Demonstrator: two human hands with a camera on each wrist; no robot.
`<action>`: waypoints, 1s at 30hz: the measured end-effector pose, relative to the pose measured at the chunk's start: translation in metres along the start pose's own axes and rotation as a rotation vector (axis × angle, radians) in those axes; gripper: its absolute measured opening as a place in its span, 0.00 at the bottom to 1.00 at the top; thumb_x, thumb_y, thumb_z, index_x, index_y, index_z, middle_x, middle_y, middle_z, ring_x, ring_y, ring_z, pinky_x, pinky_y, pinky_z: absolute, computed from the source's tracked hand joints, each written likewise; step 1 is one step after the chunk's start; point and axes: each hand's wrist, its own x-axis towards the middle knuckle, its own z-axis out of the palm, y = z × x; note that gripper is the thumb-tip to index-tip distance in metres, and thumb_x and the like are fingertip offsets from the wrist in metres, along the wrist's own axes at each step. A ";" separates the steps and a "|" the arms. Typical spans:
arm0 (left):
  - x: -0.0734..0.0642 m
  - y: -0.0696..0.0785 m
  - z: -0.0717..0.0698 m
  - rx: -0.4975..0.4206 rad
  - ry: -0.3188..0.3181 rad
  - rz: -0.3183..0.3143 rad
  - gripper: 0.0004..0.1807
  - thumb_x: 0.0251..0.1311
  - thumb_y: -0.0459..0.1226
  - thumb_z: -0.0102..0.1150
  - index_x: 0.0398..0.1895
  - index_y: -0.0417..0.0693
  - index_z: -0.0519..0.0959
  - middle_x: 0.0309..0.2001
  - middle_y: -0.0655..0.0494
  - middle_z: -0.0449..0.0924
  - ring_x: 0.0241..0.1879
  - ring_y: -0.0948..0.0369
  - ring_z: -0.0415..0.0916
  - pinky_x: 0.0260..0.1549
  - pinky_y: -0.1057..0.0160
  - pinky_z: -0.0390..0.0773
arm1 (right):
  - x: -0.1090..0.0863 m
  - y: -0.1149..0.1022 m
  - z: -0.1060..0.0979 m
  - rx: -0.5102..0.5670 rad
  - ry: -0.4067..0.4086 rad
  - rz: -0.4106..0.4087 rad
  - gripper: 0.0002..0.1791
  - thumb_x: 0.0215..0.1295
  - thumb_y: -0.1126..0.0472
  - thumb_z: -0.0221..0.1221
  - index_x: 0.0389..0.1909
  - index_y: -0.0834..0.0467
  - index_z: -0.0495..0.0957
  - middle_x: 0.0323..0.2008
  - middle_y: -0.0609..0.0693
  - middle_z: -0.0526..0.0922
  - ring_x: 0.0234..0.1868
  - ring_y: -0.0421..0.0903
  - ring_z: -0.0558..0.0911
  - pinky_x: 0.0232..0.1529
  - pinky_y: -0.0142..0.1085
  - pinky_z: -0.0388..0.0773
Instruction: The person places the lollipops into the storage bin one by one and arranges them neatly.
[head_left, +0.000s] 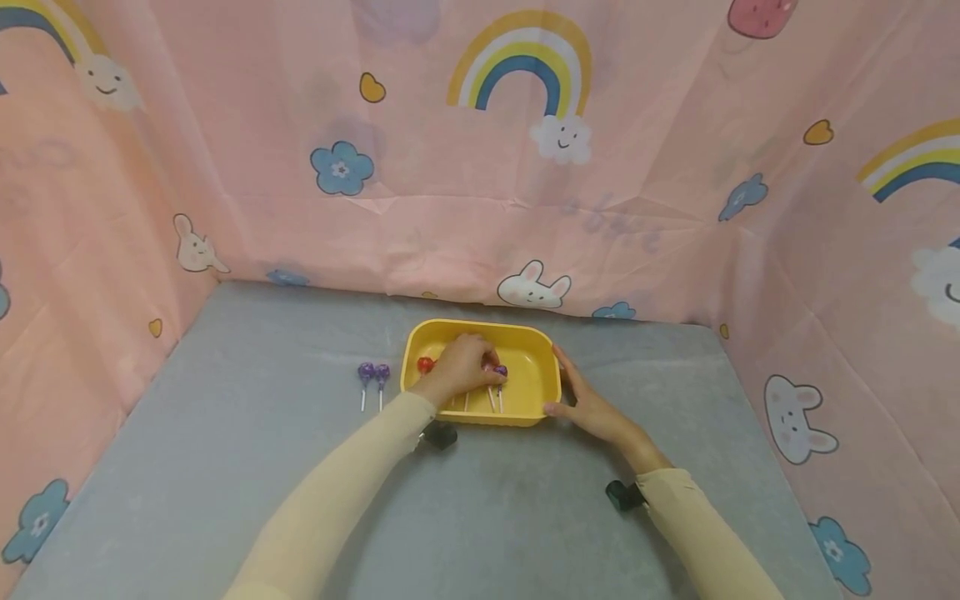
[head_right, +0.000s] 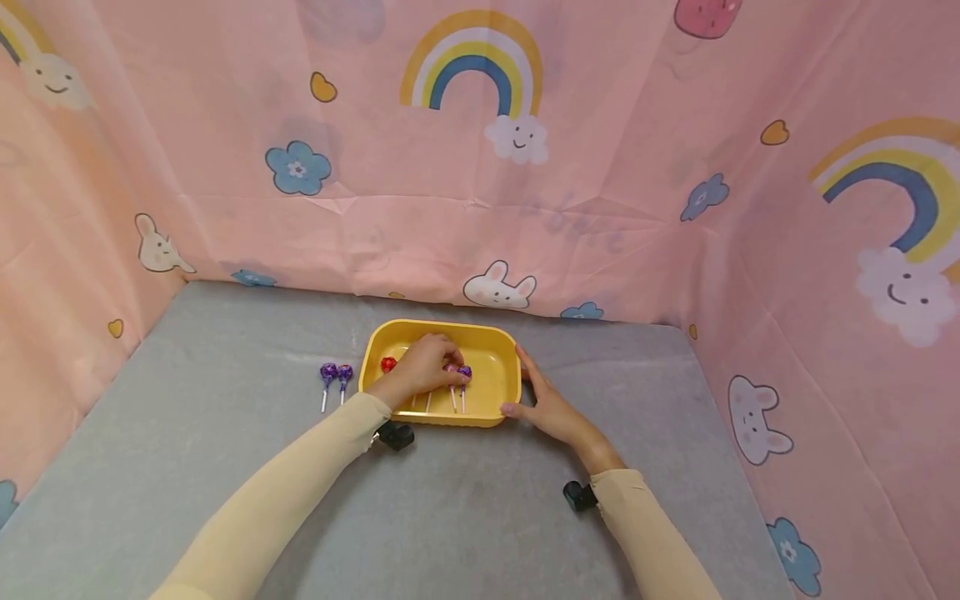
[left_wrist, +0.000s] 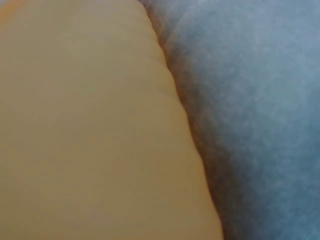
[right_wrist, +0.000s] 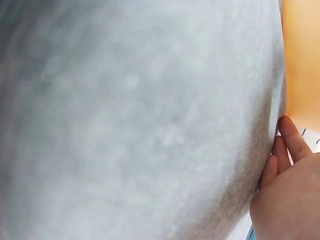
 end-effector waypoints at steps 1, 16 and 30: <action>-0.001 0.000 0.000 0.014 0.002 0.000 0.17 0.50 0.52 0.74 0.34 0.52 0.85 0.34 0.58 0.79 0.41 0.58 0.70 0.46 0.60 0.72 | 0.001 0.001 0.000 -0.004 0.000 0.004 0.56 0.64 0.46 0.64 0.77 0.31 0.29 0.79 0.60 0.49 0.79 0.62 0.51 0.75 0.67 0.42; -0.007 0.002 -0.004 0.128 0.031 -0.041 0.24 0.44 0.60 0.74 0.28 0.52 0.82 0.34 0.58 0.74 0.41 0.57 0.66 0.45 0.58 0.69 | 0.001 0.000 0.001 -0.004 0.006 0.028 0.56 0.63 0.43 0.63 0.76 0.28 0.29 0.80 0.57 0.46 0.79 0.62 0.50 0.74 0.68 0.42; -0.007 0.002 -0.005 0.050 0.013 -0.026 0.19 0.46 0.55 0.76 0.29 0.52 0.85 0.35 0.57 0.76 0.42 0.57 0.68 0.47 0.56 0.70 | 0.001 0.001 0.001 0.003 0.009 0.038 0.56 0.63 0.43 0.63 0.76 0.27 0.30 0.80 0.57 0.45 0.79 0.62 0.48 0.74 0.69 0.40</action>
